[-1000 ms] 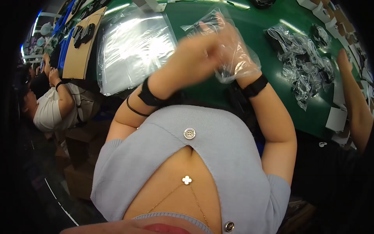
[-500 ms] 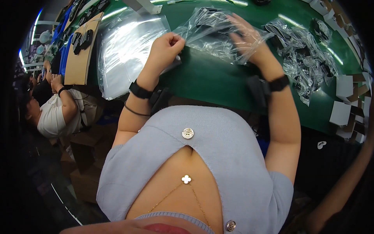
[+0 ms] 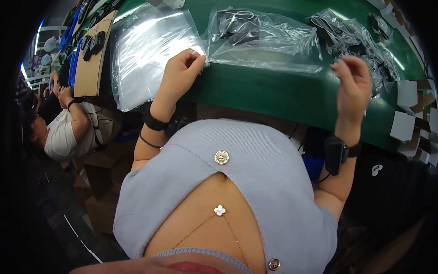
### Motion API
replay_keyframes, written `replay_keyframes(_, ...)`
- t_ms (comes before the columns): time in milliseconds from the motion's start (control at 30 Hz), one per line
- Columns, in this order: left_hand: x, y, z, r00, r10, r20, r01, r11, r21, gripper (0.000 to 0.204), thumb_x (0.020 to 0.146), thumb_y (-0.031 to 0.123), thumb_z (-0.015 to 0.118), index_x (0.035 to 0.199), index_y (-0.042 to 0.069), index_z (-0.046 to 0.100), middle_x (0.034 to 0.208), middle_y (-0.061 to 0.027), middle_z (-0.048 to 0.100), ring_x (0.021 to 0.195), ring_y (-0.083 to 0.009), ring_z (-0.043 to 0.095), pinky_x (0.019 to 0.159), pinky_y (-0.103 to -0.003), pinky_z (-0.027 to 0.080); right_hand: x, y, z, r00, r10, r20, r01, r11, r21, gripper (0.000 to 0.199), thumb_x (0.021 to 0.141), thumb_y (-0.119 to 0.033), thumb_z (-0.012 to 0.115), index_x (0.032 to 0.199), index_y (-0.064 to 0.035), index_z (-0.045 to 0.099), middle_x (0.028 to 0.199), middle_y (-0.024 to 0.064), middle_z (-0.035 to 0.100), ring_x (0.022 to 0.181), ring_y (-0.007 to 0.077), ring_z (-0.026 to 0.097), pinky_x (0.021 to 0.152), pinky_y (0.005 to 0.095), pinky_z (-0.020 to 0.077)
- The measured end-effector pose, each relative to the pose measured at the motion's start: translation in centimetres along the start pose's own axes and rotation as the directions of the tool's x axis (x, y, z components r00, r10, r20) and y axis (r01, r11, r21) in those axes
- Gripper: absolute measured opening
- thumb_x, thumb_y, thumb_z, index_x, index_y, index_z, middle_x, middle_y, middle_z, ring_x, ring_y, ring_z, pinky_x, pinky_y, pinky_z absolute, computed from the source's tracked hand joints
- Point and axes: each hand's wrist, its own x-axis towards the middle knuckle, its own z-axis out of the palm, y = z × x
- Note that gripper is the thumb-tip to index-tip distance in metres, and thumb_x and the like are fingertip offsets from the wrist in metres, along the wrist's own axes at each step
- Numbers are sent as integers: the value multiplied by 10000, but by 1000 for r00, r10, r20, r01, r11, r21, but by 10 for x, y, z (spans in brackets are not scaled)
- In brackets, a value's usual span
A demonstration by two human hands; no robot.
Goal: The person picks up a black electronic device, slides it into a plastic bag, and sets it down before coiling a white cable and placing it into another bag. They then repeat the process by bagging a second electronic device.
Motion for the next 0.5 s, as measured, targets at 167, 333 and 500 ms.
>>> replay_keyframes(167, -6, 3, -1, 686, 648, -331, -533, 757, 378, 245, 720, 170, 745, 897, 50, 624, 1029, -105, 622, 903, -281, 586, 817, -355, 467, -24, -38, 46, 823, -534, 192, 555, 684, -474, 309, 827, -54, 629, 1130, -41, 570, 1254, 150, 531, 1222, 242, 458, 1057, 434, 304)
replay_keyframes(333, 18, 7, -7, 581, 801, 143, -711, 414, 568, 266, 755, 124, 720, 960, 41, 571, 1178, -94, 561, 1082, -304, 532, 909, -368, 428, -8, -29, 56, 720, -396, 571, 671, 183, -719, 301, 813, -92, 646, 1102, -55, 569, 1296, 185, 504, 1330, 272, 337, 1093, 491, 212)
replay_keyframes(500, 7, 7, -8, 647, 762, -7, -759, 645, 89, 199, 805, 101, 674, 922, 22, 533, 1042, -119, 615, 1020, -317, 562, 868, -359, 446, 8, -27, 43, 742, -520, 423, 664, 659, -354, 105, 839, -125, 617, 918, -57, 606, 1127, 138, 607, 1200, 256, 474, 1043, 492, 293)
